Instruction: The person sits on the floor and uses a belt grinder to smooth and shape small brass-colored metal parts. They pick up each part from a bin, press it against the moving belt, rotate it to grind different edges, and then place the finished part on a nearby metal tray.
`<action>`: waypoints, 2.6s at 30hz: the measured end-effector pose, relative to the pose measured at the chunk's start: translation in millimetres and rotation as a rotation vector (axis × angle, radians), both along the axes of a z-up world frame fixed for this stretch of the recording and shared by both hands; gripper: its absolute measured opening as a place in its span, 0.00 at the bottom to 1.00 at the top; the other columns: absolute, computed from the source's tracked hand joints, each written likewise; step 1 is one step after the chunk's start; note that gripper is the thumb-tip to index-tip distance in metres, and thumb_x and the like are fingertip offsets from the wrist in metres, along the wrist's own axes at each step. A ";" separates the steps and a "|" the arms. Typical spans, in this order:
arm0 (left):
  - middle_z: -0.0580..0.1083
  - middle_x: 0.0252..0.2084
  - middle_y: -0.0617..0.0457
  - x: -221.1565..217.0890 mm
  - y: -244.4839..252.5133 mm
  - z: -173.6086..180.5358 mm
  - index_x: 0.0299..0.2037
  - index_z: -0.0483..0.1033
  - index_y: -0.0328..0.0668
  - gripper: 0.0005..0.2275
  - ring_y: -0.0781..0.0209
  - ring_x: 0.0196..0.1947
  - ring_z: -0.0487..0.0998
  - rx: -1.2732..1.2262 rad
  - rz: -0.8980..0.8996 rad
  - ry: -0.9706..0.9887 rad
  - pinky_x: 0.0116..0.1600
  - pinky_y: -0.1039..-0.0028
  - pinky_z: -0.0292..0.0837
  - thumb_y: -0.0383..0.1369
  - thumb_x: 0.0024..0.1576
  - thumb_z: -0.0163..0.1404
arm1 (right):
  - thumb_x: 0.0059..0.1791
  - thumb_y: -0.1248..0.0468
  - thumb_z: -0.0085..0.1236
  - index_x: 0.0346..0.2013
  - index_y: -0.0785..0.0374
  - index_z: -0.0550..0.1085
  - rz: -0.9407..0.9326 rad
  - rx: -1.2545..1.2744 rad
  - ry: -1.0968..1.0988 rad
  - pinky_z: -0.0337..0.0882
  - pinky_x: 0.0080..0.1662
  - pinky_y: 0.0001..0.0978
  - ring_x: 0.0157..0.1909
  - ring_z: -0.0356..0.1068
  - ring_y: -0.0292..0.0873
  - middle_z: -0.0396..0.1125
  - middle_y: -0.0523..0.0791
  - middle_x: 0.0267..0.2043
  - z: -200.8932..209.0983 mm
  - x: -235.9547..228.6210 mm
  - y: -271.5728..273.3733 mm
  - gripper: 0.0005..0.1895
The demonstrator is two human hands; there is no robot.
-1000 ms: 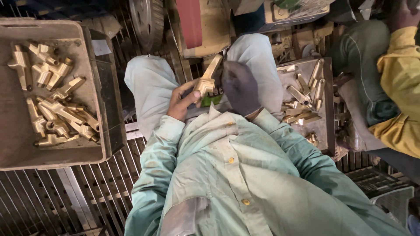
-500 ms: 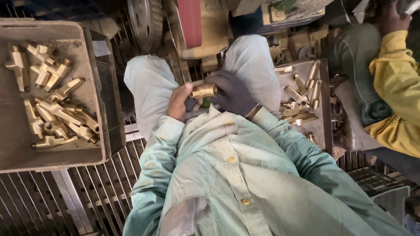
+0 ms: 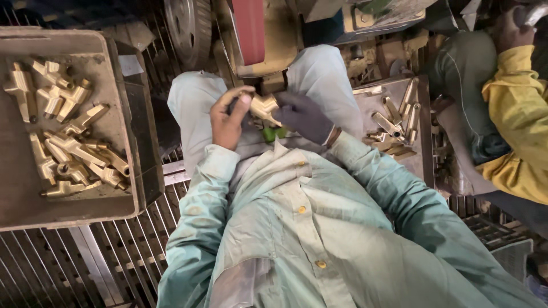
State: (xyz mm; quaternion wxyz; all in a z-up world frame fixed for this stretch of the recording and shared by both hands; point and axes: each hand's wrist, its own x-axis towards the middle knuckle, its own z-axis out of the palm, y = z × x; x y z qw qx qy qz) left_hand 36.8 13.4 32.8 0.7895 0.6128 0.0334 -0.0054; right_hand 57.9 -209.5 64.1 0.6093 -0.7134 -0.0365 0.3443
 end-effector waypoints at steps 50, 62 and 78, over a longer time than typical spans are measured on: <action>0.75 0.31 0.56 68.1 6.9 -70.6 0.43 0.77 0.35 0.20 0.69 0.29 0.70 0.258 0.078 0.392 0.35 0.75 0.68 0.49 0.62 0.51 | 0.56 0.65 0.52 0.59 0.70 0.71 0.000 -0.123 -0.455 0.74 0.55 0.40 0.53 0.73 0.52 0.72 0.55 0.54 -83.7 29.3 26.6 0.18; 0.73 0.26 0.55 66.9 -2.7 -96.4 0.43 0.75 0.36 0.22 0.65 0.17 0.71 -0.068 0.098 0.727 0.19 0.72 0.69 0.52 0.58 0.51 | 0.48 0.62 0.65 0.62 0.70 0.69 0.145 -0.322 -0.724 0.68 0.62 0.48 0.61 0.68 0.62 0.70 0.57 0.57 -114.0 22.3 18.7 0.29; 0.74 0.24 0.56 73.6 -14.5 -127.7 0.35 0.77 0.40 0.18 0.66 0.16 0.68 -0.263 0.102 0.950 0.18 0.73 0.59 0.48 0.62 0.48 | 0.44 0.60 0.67 0.53 0.64 0.74 0.221 -0.501 -0.537 0.68 0.58 0.49 0.58 0.68 0.60 0.72 0.52 0.52 -117.3 29.0 26.5 0.25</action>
